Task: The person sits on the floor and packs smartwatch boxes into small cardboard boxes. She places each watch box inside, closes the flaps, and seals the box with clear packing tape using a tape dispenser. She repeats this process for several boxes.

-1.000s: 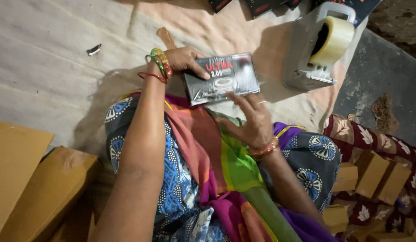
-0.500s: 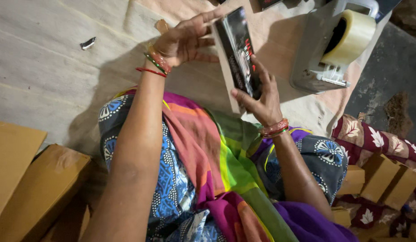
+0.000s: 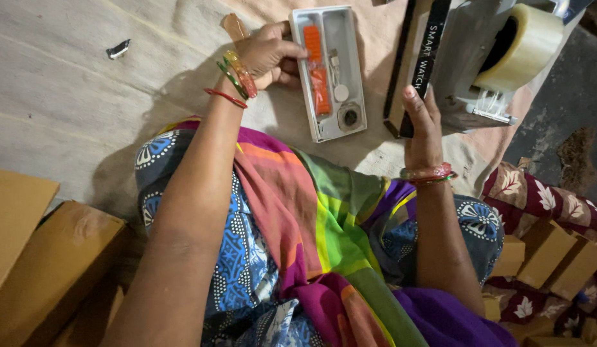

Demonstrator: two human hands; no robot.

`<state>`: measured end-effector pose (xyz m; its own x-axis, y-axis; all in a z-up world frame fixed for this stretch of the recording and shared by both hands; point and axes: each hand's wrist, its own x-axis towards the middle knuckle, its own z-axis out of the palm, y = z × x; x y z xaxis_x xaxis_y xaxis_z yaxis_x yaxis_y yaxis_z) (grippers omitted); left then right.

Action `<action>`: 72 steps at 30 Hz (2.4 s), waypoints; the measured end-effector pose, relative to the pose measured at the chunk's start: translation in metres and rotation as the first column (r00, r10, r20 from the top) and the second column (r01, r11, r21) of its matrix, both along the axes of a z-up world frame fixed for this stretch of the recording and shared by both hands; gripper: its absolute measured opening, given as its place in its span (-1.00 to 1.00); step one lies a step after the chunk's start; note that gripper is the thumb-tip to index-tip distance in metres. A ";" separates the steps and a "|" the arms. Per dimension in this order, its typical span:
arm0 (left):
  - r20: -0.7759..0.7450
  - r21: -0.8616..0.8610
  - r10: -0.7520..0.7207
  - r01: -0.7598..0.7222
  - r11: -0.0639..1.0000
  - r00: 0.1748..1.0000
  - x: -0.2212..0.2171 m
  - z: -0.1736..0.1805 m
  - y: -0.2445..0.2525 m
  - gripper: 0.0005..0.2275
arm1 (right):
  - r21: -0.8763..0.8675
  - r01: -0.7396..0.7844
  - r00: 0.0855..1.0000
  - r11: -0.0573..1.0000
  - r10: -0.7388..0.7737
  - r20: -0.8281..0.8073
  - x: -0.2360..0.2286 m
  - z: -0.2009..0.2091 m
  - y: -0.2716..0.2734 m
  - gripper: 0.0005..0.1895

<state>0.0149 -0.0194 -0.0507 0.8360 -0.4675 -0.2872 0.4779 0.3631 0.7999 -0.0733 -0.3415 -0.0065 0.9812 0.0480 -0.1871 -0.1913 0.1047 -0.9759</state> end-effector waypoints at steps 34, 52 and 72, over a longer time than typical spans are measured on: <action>0.429 -0.395 0.819 -0.736 0.550 0.381 -0.007 0.062 0.078 -0.75 | 0.268 0.030 0.986 0.963 0.014 -0.163 0.005 0.005 -0.012 -0.34; 0.230 -0.159 0.421 -0.393 0.906 0.877 -0.006 0.062 0.046 -0.70 | 0.145 -0.003 0.998 0.989 -0.007 0.070 0.003 -0.005 -0.011 -0.22; -0.053 -0.168 -0.038 0.028 0.985 0.998 0.004 0.007 -0.004 -0.60 | -0.869 -0.009 0.899 0.494 0.385 0.209 -0.029 0.005 0.058 0.07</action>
<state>0.0193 -0.0238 -0.0438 0.8041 -0.5401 -0.2483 0.5340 0.4730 0.7008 -0.1021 -0.2838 -0.0018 0.9636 0.2552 0.0796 0.2542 -0.7827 -0.5680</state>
